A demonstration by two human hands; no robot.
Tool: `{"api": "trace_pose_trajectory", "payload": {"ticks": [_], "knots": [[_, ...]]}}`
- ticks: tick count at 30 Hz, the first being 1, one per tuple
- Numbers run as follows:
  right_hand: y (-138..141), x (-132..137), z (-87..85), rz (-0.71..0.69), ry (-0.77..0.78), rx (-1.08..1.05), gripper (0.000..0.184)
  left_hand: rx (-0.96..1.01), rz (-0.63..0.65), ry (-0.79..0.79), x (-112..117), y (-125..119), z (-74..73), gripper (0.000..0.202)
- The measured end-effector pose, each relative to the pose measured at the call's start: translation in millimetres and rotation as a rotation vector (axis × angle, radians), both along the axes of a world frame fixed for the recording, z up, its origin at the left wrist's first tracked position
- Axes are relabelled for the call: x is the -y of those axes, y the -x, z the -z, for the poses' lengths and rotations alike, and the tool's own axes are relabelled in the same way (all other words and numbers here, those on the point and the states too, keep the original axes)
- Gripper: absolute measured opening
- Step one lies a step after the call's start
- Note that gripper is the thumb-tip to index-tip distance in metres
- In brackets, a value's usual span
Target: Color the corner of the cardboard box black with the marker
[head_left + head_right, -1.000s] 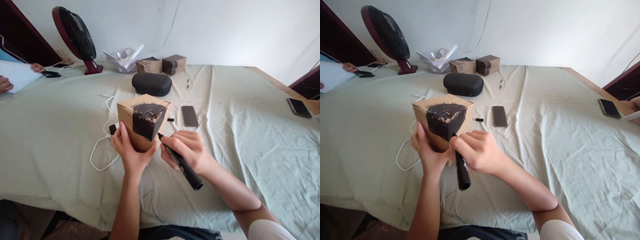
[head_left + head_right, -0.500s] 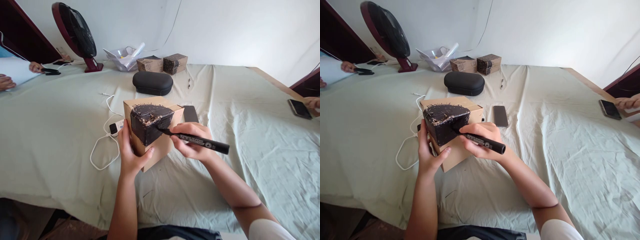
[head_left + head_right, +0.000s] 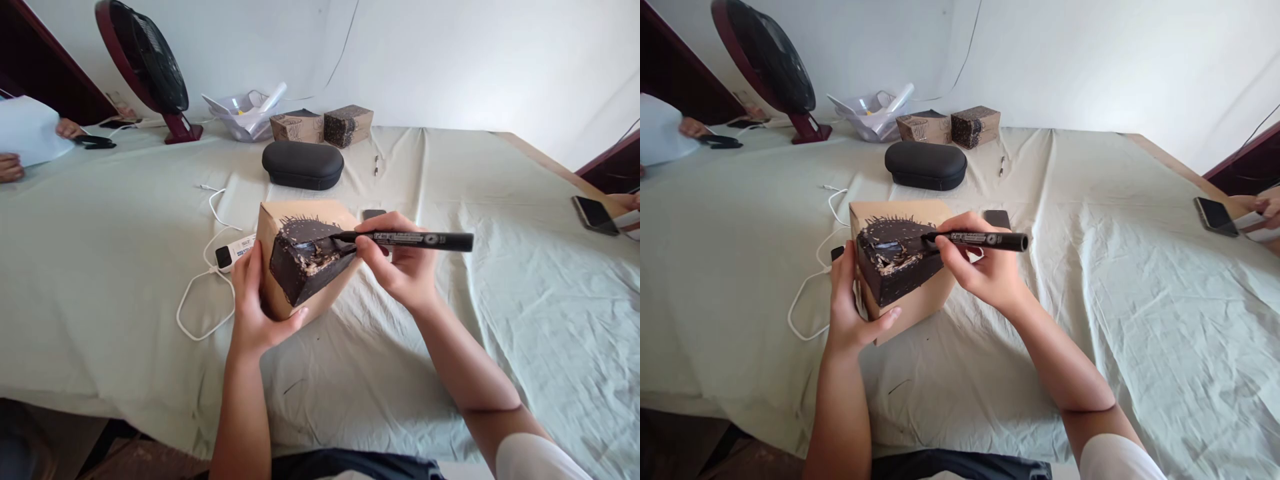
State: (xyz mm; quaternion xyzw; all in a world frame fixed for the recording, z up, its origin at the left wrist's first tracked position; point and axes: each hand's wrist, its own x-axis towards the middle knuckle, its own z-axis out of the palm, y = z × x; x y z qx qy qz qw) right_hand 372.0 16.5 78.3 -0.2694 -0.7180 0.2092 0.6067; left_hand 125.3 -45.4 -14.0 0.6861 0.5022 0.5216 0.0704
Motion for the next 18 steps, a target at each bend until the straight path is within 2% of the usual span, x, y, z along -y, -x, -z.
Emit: {"api": "trace_pose_trajectory", "payload": {"ticks": [4, 6, 10, 13, 16, 18], "knots": [[-0.9, 4.2, -10.6, 0.020, 0.223, -0.067, 0.015, -0.026, -0.017, -0.033, -1.2, -2.4, 0.5, 0.120], [-4.1, 2.0, -11.3, -0.012, 0.321, -0.106, 0.017, -0.026, -0.034, -0.044, -3.0, -2.2, 2.9, 0.119], [-11.8, -9.6, -8.2, -0.236, 0.425, -0.180, 0.017, 0.021, -0.038, -0.026, -8.1, 1.2, 10.8, 0.120], [-16.6, -19.9, -5.0, -0.289, 0.360, -0.228, 0.018, 0.113, -0.056, 0.015, -13.6, 8.1, 19.4, 0.126], [-22.0, -34.5, 5.4, -0.124, 0.213, -0.231, 0.016, 0.205, -0.089, 0.054, -19.2, 17.2, 29.0, 0.137], [-25.9, -49.0, 21.3, 0.014, 0.141, -0.144, 0.012, 0.253, -0.108, 0.099, -22.2, 21.8, 34.9, 0.140]]}}
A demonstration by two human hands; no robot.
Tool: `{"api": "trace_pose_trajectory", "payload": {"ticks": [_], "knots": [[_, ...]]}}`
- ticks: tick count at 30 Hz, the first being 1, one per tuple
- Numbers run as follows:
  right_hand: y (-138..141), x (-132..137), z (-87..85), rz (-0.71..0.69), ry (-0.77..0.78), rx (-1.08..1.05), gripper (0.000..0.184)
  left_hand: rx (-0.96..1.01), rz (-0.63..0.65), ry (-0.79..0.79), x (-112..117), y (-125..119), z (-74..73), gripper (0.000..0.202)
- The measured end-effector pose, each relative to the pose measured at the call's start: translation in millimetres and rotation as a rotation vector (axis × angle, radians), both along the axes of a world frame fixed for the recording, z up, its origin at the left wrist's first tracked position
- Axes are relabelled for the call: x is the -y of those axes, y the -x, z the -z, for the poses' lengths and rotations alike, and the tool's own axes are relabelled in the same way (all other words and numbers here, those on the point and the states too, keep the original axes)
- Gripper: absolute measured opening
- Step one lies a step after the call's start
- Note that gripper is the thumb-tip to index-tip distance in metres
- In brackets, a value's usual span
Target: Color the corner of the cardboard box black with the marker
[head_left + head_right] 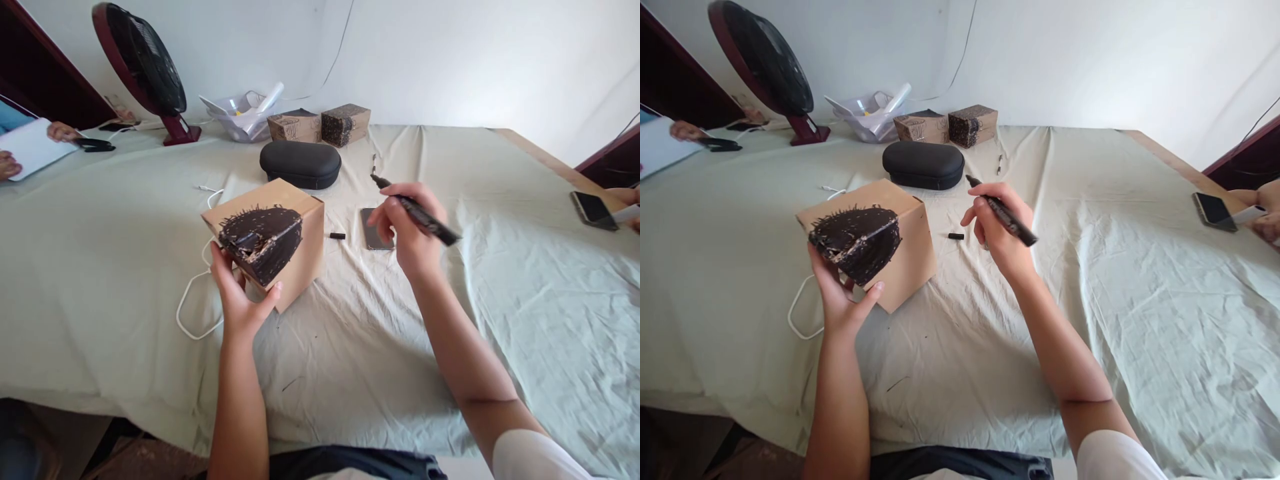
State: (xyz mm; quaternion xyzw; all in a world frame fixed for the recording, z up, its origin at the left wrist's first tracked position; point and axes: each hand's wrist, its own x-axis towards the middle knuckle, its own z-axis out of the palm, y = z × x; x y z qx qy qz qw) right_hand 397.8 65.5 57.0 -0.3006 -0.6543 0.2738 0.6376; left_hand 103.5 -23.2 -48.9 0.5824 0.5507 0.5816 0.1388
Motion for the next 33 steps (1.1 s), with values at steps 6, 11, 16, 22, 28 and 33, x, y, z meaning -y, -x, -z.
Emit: {"api": "trace_pose_trajectory", "payload": {"ticks": [6, 11, 16, 22, 28, 33], "knots": [[-0.2, -44.9, 84.3, 0.146, 0.027, 0.757, 0.022, 0.102, 0.018, 0.078, -6.1, -0.4, 9.8, 0.127], [6.3, -56.3, 127.8, 0.160, 0.094, 0.996, 0.027, 0.008, -0.061, 0.041, -10.6, -1.2, 11.0, 0.103], [11.6, -45.3, 105.1, 0.282, -0.062, 0.743, 0.020, -0.076, -0.188, 0.015, -11.2, -4.3, 7.9, 0.079], [36.7, 3.8, 41.2, 0.220, -0.647, 0.191, 0.036, 0.007, -0.087, 0.136, -12.9, -16.5, 9.7, 0.063], [48.0, 34.2, 31.1, 0.021, -0.814, 0.427, 0.032, -0.052, -0.206, -0.211, 4.9, -27.1, -8.2, 0.062], [56.8, 42.7, 31.4, -0.082, -0.864, 0.532, 0.018, 0.182, 0.103, -0.141, 31.7, -43.0, -38.6, 0.039]]}}
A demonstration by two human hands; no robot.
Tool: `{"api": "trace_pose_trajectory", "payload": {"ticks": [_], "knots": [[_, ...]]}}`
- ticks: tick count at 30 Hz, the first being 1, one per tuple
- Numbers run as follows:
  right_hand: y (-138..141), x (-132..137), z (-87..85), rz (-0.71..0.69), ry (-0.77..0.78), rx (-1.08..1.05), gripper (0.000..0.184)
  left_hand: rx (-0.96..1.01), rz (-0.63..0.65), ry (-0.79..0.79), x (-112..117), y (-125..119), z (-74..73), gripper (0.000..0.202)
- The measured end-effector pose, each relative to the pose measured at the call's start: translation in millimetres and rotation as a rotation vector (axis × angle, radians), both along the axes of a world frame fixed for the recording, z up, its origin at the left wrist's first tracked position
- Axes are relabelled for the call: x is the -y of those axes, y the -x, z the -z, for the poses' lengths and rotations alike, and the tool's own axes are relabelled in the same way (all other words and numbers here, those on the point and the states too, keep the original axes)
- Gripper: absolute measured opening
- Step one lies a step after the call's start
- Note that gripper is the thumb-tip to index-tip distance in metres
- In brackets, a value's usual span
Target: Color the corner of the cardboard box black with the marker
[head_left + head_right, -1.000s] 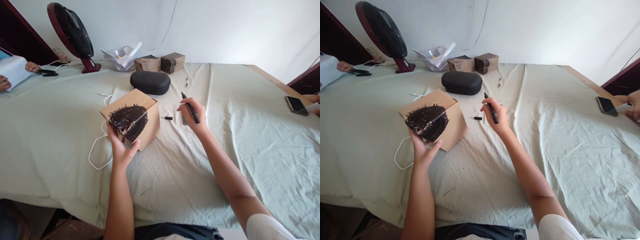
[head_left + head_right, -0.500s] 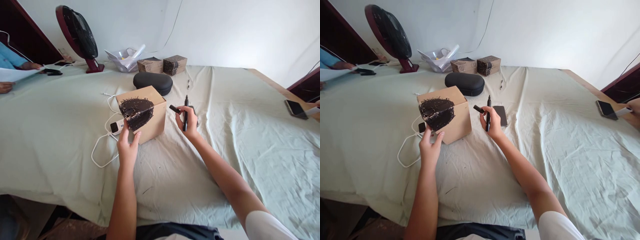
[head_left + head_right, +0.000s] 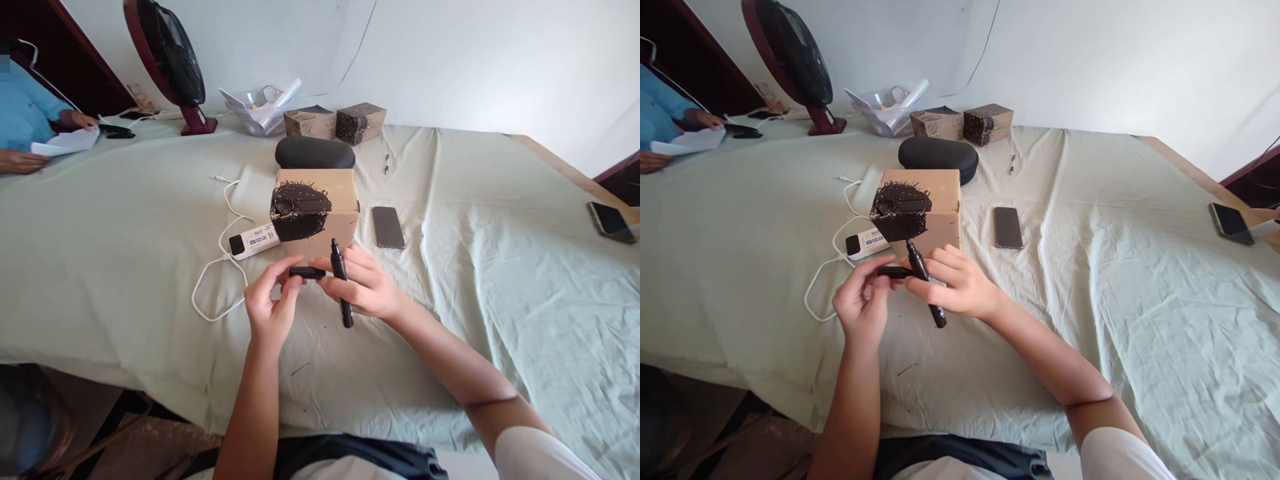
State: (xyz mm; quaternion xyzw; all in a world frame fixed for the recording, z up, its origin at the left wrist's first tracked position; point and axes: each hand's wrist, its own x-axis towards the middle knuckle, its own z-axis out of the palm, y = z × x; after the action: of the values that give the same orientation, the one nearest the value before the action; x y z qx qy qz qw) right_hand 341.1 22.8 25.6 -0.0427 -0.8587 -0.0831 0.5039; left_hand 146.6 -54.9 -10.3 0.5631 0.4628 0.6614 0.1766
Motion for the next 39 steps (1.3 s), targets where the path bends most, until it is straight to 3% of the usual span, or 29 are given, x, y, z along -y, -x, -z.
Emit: {"api": "trace_pose_trajectory", "payload": {"ticks": [2, 5, 9, 12, 18, 21, 26, 30, 39], "knots": [[2.8, 5.0, -3.8, -0.037, 0.054, -0.033, 0.020, 0.198, -0.047, 0.048, 1.1, -3.5, -8.1, 0.030], [5.2, 15.2, -10.2, -0.143, 0.268, -0.164, 0.043, 0.463, -0.065, 0.049, -4.7, -1.9, -14.7, 0.040], [6.6, 28.5, -15.3, -0.205, 0.548, -0.241, 0.029, 0.537, 0.010, 0.104, -8.8, 2.1, -17.0, 0.046], [7.4, 32.0, -15.0, -0.179, 0.611, -0.262, 0.017, 0.527, 0.071, 0.149, -6.5, -0.3, -16.9, 0.046], [10.2, 27.4, -6.9, -0.193, 0.628, -0.217, 0.010, 0.381, 0.199, 0.255, -0.3, -8.7, -13.2, 0.044], [13.9, 26.0, 0.0, -0.185, 0.580, -0.206, 0.013, 0.279, 0.190, 0.258, -1.0, -11.7, -7.1, 0.043], [22.9, 25.4, 15.7, -0.199, 0.478, -0.230, 0.018, 0.320, 0.167, 0.219, -4.3, -13.9, 4.1, 0.044], [26.5, 26.6, 26.2, -0.140, 0.372, -0.229, 0.020, 0.266, 0.140, 0.218, -2.0, -11.7, 4.6, 0.044], [29.6, 23.3, 40.4, -0.137, 0.412, -0.213, 0.025, 0.175, 0.114, 0.267, 0.2, 0.2, 4.9, 0.046]]}}
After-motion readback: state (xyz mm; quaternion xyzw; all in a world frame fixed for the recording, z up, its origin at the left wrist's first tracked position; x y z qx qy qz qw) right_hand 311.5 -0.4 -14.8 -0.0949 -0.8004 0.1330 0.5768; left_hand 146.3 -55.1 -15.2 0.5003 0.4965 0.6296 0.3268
